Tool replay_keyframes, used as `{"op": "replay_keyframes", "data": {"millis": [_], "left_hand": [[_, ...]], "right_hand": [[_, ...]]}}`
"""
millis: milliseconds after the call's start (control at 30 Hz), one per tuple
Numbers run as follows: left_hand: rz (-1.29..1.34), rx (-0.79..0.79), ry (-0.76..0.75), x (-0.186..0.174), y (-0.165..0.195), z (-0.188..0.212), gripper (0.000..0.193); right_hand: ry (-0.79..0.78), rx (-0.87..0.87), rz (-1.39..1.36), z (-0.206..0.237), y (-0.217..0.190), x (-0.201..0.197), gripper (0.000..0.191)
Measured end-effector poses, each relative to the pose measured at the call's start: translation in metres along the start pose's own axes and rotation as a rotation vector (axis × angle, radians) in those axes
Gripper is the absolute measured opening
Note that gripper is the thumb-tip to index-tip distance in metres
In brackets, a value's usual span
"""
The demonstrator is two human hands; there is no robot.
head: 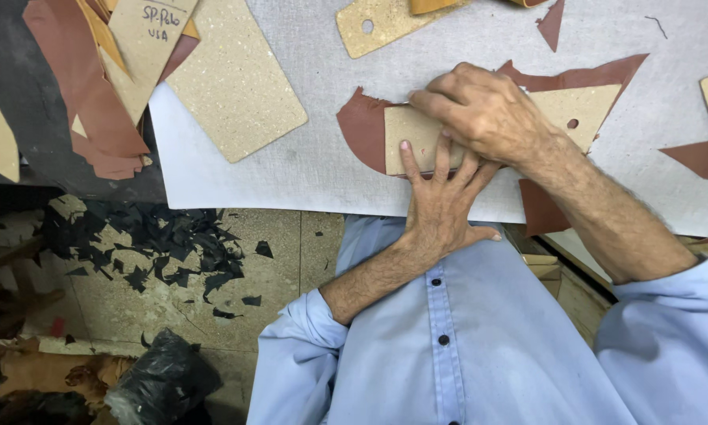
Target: The person uses a utility knife and cardboard templates to cut shapes from brown and tan leather pieces on a workbench. They repeatedly position templates, trace outlines, and cut along the edges, then remove and set aside the cut pieces.
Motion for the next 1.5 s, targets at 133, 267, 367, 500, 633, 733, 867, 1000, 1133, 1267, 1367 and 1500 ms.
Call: {"op": "replay_keyframes", "data": {"millis": [133,267,367,500,633,733,867,1000,1133,1267,1367,1500], "left_hand": [[0.013,0.003,-0.013,0.001,-0.001,0.001,0.121],[-0.010,0.015,0.014,0.002,-0.002,0.003,0.118],[-0.001,0.032,0.000,0.005,-0.002,0.005,0.115],[-0.048,-0.009,-0.101,0.014,-0.005,0.004,0.113],[-0.037,-0.017,-0.059,0.006,-0.005,0.005,0.112],[-0.009,0.000,0.005,-0.004,-0.004,0.009,0.113],[0.012,0.012,0.032,-0.018,-0.003,0.007,0.122],[0.020,-0.007,-0.007,-0.027,0.003,0.000,0.126],[0.071,0.031,0.043,-0.042,0.010,-0.001,0.123],[0.100,0.129,-0.106,-0.057,-0.012,-0.010,0.093],[-0.007,0.320,0.073,-0.093,-0.030,-0.053,0.059],[-0.199,0.553,0.002,-0.073,-0.011,-0.118,0.062]], "right_hand": [[0.005,-0.015,0.010,-0.006,0.001,0.019,0.032],[-0.023,-0.030,0.061,-0.014,-0.008,0.022,0.030],[-0.085,-0.026,0.110,-0.017,-0.015,0.028,0.033],[-0.055,-0.076,0.228,-0.020,-0.028,0.035,0.026],[0.007,-0.068,0.257,0.001,-0.026,0.029,0.024],[-0.024,-0.036,0.299,0.048,-0.007,-0.002,0.026],[-0.179,-0.029,0.450,0.141,0.030,-0.074,0.029],[-0.401,0.168,0.540,0.225,0.052,-0.130,0.026],[0.072,0.386,0.373,0.241,0.023,-0.162,0.010],[0.466,0.684,0.170,0.211,-0.038,-0.128,0.016],[0.479,0.821,-0.114,0.150,-0.080,-0.071,0.024],[0.468,0.778,-0.296,0.047,-0.103,-0.014,0.029]]}}
Point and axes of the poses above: each hand's wrist, its own z-axis away from the middle knuckle, its own x-axis out of the palm, y = z × x, the point moved 9 cm from there along -z, towards the middle knuckle, and after that the axes turned 12 degrees about -x, right-handed, at the moved point
